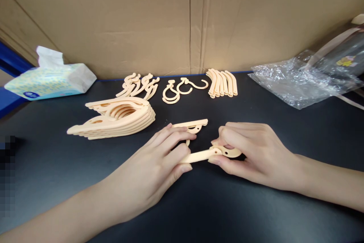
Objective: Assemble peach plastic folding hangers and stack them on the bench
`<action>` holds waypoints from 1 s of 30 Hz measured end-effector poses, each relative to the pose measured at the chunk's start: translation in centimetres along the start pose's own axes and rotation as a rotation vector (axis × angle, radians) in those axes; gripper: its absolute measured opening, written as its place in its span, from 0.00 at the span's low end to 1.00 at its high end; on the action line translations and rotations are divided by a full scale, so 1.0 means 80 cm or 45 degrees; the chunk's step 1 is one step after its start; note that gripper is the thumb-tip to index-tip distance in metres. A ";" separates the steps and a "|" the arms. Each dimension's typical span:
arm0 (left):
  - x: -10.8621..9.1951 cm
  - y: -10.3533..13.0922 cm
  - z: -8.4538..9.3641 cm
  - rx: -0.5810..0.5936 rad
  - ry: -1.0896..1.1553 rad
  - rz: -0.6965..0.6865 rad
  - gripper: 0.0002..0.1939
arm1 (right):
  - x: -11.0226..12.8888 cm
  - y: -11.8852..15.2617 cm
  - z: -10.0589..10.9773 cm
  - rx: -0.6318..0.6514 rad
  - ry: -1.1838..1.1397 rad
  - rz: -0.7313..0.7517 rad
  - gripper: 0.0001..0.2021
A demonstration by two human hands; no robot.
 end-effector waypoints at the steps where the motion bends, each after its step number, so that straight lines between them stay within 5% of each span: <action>1: 0.000 0.000 0.000 0.006 -0.002 -0.003 0.04 | 0.000 0.000 0.000 0.002 -0.004 -0.008 0.10; 30: 0.001 0.000 -0.002 -0.008 -0.067 -0.011 0.06 | -0.008 0.002 -0.004 -0.074 0.115 0.133 0.12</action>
Point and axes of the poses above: each hand's wrist, its own y-axis away from the middle knuckle, its own z-axis out of the back of the hand, x = y × z, the point moved 1 cm from there along -y, towards the middle knuckle, and after that the axes turned 15 degrees about -x, right-handed, at the moved point
